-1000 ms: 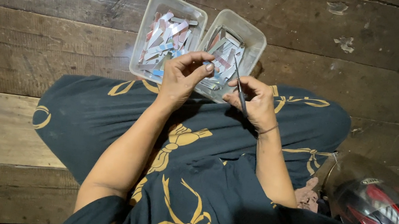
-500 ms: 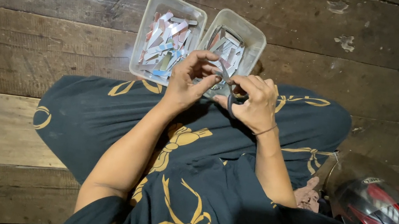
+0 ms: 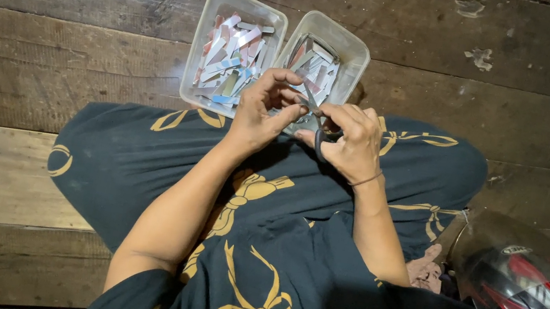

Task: Cutting small strips of paper using scissors and sorting them into plastic containers while sitting on the floor.

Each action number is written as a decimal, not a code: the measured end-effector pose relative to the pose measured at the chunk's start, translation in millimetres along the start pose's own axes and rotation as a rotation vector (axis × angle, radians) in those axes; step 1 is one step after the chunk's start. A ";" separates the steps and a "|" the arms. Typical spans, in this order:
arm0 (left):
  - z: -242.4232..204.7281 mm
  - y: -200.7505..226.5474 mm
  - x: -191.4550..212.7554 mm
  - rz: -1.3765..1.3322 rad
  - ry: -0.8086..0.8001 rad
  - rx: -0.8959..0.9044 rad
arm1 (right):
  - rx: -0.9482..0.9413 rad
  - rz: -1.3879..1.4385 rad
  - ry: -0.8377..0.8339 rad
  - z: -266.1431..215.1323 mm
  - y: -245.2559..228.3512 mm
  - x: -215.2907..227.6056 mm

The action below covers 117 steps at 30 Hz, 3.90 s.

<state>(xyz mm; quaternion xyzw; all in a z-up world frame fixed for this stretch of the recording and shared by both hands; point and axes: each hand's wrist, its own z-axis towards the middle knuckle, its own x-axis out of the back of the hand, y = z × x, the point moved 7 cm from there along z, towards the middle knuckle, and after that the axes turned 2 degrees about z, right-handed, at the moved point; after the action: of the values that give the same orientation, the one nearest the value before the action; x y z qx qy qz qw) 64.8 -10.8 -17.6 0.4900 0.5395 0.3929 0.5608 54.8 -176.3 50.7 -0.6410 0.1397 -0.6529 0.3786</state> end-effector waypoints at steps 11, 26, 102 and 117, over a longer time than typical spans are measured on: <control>-0.4 -10.7 -5.9 -0.105 -0.004 0.069 | -0.086 0.144 0.017 -3.5 13.4 -5.8; 3.1 20.5 -0.1 0.187 -0.055 -0.048 | 0.027 -0.022 -0.053 -2.1 5.8 2.1; 5.9 -81.5 -19.5 1.048 0.144 -0.244 | -0.447 0.199 0.273 -64.0 121.4 -1.3; -37.1 6.8 -13.8 0.239 0.398 -0.328 | -0.392 0.313 0.307 -75.8 82.3 -2.3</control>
<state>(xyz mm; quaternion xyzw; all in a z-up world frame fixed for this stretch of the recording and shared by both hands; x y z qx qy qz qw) 27.2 -18.1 -5.7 0.3661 0.5064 0.6268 0.4654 9.1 -253.2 -16.5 -0.5662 0.4159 -0.6366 0.3181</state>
